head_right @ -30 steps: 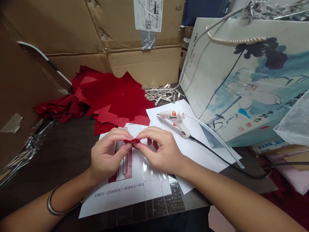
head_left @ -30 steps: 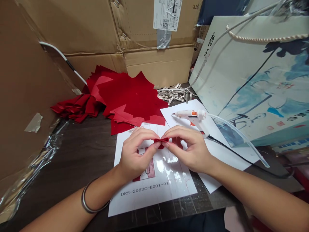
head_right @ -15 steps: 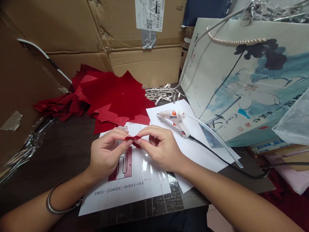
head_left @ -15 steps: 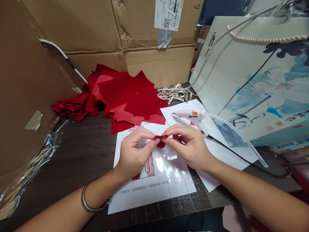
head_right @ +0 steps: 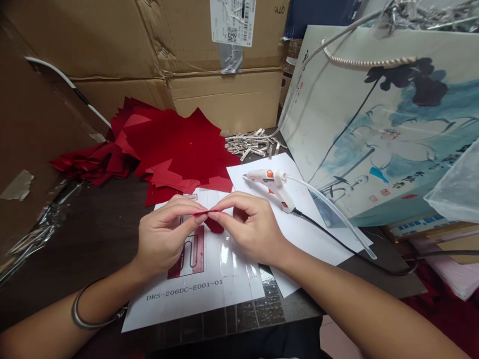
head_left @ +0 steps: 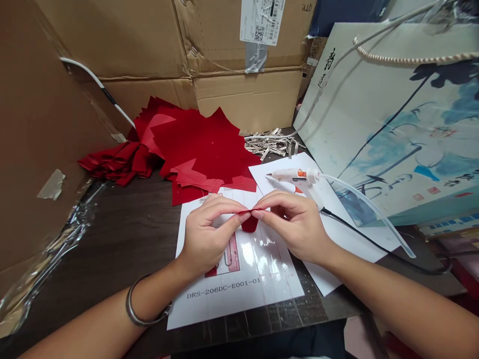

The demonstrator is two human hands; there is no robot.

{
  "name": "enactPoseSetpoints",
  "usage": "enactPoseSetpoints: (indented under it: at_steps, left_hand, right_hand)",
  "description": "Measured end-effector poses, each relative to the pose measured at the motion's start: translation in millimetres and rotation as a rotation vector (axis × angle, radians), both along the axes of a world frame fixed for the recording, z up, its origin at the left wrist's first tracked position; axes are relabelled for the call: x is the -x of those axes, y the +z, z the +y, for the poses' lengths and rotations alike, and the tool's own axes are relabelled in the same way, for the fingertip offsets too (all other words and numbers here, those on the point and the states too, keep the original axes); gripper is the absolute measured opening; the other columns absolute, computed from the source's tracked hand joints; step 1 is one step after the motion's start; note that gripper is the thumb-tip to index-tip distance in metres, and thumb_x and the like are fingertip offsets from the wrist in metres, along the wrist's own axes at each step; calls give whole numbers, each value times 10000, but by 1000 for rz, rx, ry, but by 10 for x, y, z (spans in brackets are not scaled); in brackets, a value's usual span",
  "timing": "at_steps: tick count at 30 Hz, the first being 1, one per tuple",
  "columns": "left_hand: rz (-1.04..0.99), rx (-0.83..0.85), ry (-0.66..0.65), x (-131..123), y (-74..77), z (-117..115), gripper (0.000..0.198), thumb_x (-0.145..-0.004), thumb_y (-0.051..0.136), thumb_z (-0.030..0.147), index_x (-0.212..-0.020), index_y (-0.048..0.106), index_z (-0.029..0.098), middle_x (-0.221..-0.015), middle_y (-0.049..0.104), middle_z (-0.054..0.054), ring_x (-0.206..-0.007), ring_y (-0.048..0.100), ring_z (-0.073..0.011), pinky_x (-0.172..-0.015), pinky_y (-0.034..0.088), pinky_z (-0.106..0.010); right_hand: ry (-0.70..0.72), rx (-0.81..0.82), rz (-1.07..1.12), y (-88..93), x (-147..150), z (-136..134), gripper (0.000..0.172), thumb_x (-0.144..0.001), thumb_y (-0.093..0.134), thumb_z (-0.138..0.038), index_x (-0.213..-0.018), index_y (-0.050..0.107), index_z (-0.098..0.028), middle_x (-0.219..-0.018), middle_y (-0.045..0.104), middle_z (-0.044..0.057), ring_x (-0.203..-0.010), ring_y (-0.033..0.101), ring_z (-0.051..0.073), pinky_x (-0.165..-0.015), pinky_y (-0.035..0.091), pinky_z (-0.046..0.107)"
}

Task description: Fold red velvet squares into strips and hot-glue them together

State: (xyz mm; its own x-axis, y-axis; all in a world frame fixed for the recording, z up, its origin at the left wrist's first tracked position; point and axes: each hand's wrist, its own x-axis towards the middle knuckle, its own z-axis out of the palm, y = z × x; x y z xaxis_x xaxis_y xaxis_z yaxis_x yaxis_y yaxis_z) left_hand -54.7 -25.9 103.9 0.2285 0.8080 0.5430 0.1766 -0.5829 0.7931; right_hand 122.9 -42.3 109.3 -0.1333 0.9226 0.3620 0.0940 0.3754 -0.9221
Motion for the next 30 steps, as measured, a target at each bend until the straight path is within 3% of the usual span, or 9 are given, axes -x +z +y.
enactPoseSetpoints:
  at_steps: [7, 12, 15, 18, 22, 24, 27, 30]
  left_hand:
    - [-42, 139, -41, 35, -19, -32, 61, -841, 669, 150, -816, 690, 202, -795, 684, -22, -771, 624, -176, -739, 496, -353]
    - [-11, 119, -48, 45, 32, -36, 118, -860, 637, 146, -808, 721, 210, -812, 709, -19, -787, 627, -180, -765, 491, -356]
    - [-1, 129, -29, 43, 49, -27, 139, -852, 647, 137, -807, 745, 224, -826, 731, -9, -801, 631, -181, -782, 485, -355]
    - [-39, 152, 10, 40, 36, -21, 135, -848, 658, 149, -795, 752, 229, -813, 728, 4, -797, 634, -170, -787, 487, -335]
    - [-88, 217, 67, 37, 27, -24, 113, -878, 647, 211, -834, 749, 229, -854, 724, 2, -823, 640, -156, -804, 492, -303]
    - [-59, 250, 8, 36, 31, -30, 140, -899, 627, 250, -975, 744, 238, -997, 729, -20, -942, 644, -173, -875, 487, -313]
    - [43, 226, -192, 34, 22, -32, 291, -888, 645, 250, -1175, 688, 265, -1219, 677, -39, -1148, 587, -210, -1015, 435, -362]
    - [78, 103, -295, 31, -19, -15, 281, -878, 651, 187, -1131, 712, 295, -1256, 661, -31, -1169, 574, -218, -1037, 427, -403]
  right_hand:
    - [29, 141, 69, -2, -13, 22, 58, -814, 704, -247, -782, 704, -200, -796, 713, 23, -738, 648, 162, -666, 504, 316]
    - [62, 185, 91, -15, -23, 37, 88, -797, 721, -281, -751, 708, -207, -785, 712, 19, -734, 633, 163, -673, 495, 317]
    - [54, 211, 77, -11, -18, 31, 109, -802, 711, -299, -765, 707, -196, -771, 703, 25, -685, 608, 148, -599, 465, 283]
    - [34, 293, 32, -3, -4, 23, 153, -769, 737, -323, -828, 708, -186, -640, 644, -2, -504, 499, 100, -442, 354, 231]
    - [139, 433, 11, -2, 10, 20, 181, -764, 739, -330, -844, 716, -169, -611, 620, -18, -438, 431, 61, -405, 302, 205]
    - [193, 431, 16, -8, 11, 16, 163, -789, 713, -317, -804, 721, -154, -635, 633, -8, -464, 446, 61, -426, 317, 202]
    - [248, 377, 1, -32, 11, 2, 144, -816, 680, -284, -837, 736, -152, -683, 658, 6, -510, 465, 71, -457, 333, 207]
    - [307, 318, -24, -65, 22, -8, 152, -857, 609, -224, -898, 743, -167, -682, 646, -3, -519, 443, 73, -463, 320, 207]
